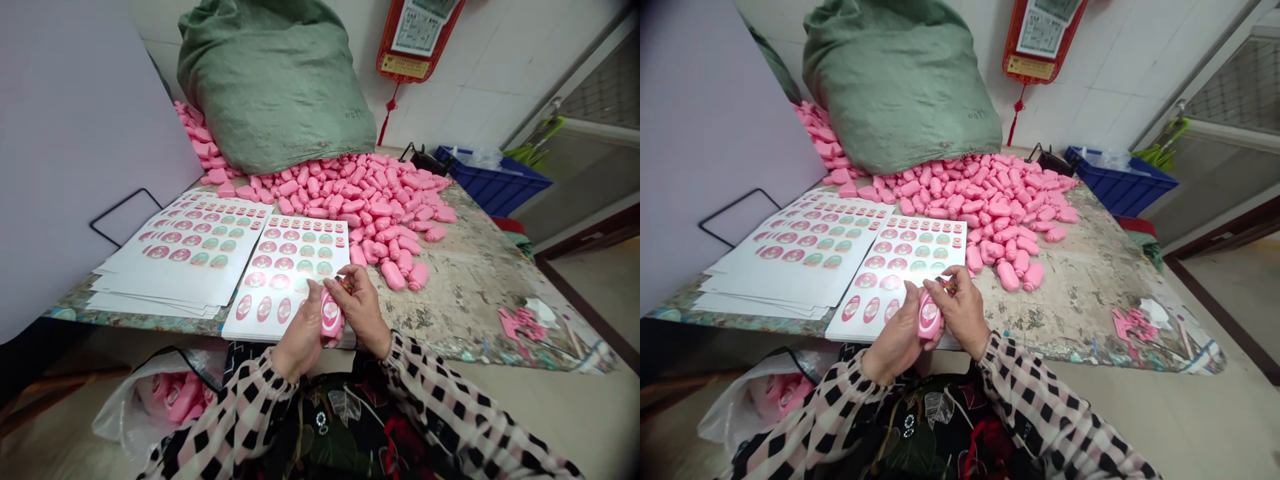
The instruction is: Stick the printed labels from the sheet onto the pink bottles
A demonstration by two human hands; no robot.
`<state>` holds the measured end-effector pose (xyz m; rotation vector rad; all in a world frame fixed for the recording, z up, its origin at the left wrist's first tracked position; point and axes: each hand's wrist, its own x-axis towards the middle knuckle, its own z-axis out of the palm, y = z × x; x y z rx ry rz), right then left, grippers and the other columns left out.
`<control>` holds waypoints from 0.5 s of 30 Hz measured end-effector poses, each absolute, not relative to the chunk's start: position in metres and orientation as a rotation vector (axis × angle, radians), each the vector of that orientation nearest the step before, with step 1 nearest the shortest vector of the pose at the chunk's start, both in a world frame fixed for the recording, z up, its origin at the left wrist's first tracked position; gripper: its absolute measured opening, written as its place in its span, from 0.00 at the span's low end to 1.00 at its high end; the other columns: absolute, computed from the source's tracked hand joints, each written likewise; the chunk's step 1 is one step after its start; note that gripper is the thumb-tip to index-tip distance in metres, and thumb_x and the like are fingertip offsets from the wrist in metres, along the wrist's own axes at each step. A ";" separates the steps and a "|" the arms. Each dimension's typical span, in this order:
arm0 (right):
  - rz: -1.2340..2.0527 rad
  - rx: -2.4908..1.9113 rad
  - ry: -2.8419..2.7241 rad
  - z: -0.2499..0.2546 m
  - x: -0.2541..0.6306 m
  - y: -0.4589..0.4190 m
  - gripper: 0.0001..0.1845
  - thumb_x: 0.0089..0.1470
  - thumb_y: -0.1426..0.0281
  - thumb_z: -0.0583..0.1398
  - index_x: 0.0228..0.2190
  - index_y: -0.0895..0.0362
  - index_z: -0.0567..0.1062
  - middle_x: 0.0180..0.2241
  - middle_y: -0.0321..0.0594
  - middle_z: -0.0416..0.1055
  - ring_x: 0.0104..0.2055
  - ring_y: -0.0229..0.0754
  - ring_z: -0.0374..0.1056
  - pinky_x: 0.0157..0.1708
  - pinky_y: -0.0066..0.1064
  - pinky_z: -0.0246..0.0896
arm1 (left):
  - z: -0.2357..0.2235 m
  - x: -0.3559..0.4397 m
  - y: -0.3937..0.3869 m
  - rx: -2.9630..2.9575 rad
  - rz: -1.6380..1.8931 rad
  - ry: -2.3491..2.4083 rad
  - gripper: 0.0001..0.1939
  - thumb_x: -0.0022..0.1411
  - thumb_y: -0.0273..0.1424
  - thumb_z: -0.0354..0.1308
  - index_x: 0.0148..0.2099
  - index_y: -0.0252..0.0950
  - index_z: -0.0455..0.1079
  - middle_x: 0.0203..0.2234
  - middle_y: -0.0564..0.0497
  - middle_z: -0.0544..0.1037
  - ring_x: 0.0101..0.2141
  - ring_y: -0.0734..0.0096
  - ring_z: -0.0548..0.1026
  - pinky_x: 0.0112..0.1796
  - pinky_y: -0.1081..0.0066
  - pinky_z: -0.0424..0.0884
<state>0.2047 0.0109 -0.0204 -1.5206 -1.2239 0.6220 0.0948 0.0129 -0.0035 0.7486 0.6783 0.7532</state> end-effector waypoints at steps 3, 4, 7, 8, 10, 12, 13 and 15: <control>0.620 -1.504 -1.271 -0.026 0.213 0.016 0.17 0.49 0.55 0.59 0.36 0.54 0.67 0.25 0.30 0.64 0.25 0.34 0.60 0.27 0.27 0.55 | -0.001 0.084 0.009 0.819 0.702 0.669 0.18 0.60 0.47 0.50 0.39 0.37 0.59 0.19 0.57 0.66 0.16 0.81 0.62 0.16 0.79 0.54; 0.608 -1.516 -1.293 -0.029 0.219 0.019 0.17 0.49 0.55 0.58 0.36 0.54 0.68 0.25 0.31 0.65 0.26 0.35 0.61 0.28 0.27 0.55 | 0.000 0.078 0.007 0.836 0.687 0.678 0.16 0.59 0.45 0.52 0.40 0.38 0.58 0.21 0.57 0.67 0.17 0.81 0.63 0.17 0.80 0.54; 0.445 -1.675 -1.372 -0.033 0.243 0.030 0.18 0.49 0.54 0.58 0.35 0.54 0.70 0.29 0.34 0.69 0.30 0.37 0.64 0.31 0.29 0.56 | 0.005 0.050 0.001 0.862 0.709 0.790 0.17 0.59 0.42 0.54 0.46 0.39 0.58 0.22 0.56 0.69 0.17 0.80 0.64 0.17 0.80 0.55; 0.352 -1.769 -1.410 -0.033 0.252 0.035 0.17 0.50 0.54 0.58 0.34 0.54 0.70 0.32 0.35 0.70 0.33 0.39 0.65 0.33 0.29 0.56 | 0.007 0.037 -0.002 0.866 0.744 0.859 0.19 0.58 0.42 0.55 0.48 0.39 0.58 0.22 0.57 0.69 0.17 0.80 0.64 0.17 0.80 0.55; 0.169 -1.981 -1.525 -0.031 0.266 0.043 0.15 0.53 0.56 0.55 0.36 0.54 0.71 0.37 0.39 0.71 0.37 0.42 0.66 0.34 0.31 0.56 | 0.008 0.008 -0.008 0.871 0.823 1.049 0.21 0.56 0.43 0.56 0.48 0.40 0.59 0.20 0.57 0.68 0.17 0.79 0.63 0.16 0.80 0.55; 0.049 -2.168 -1.657 -0.028 0.274 0.050 0.15 0.57 0.60 0.52 0.41 0.54 0.71 0.42 0.43 0.70 0.40 0.45 0.66 0.35 0.32 0.56 | 0.006 -0.026 -0.014 0.891 0.918 1.305 0.23 0.54 0.45 0.57 0.49 0.41 0.60 0.20 0.58 0.69 0.17 0.78 0.64 0.17 0.79 0.58; 0.021 -2.241 -1.710 -0.026 0.276 0.053 0.16 0.58 0.62 0.50 0.43 0.54 0.71 0.44 0.44 0.69 0.41 0.45 0.66 0.36 0.33 0.56 | 0.002 -0.044 -0.017 0.935 0.933 1.458 0.23 0.55 0.46 0.56 0.50 0.42 0.60 0.20 0.58 0.69 0.17 0.77 0.64 0.18 0.77 0.60; 0.006 -2.348 -1.786 -0.023 0.274 0.058 0.18 0.59 0.63 0.48 0.46 0.55 0.69 0.45 0.47 0.68 0.41 0.46 0.67 0.37 0.34 0.57 | -0.010 -0.082 -0.023 1.093 0.878 1.724 0.22 0.57 0.48 0.51 0.51 0.43 0.61 0.17 0.59 0.67 0.18 0.75 0.65 0.21 0.74 0.64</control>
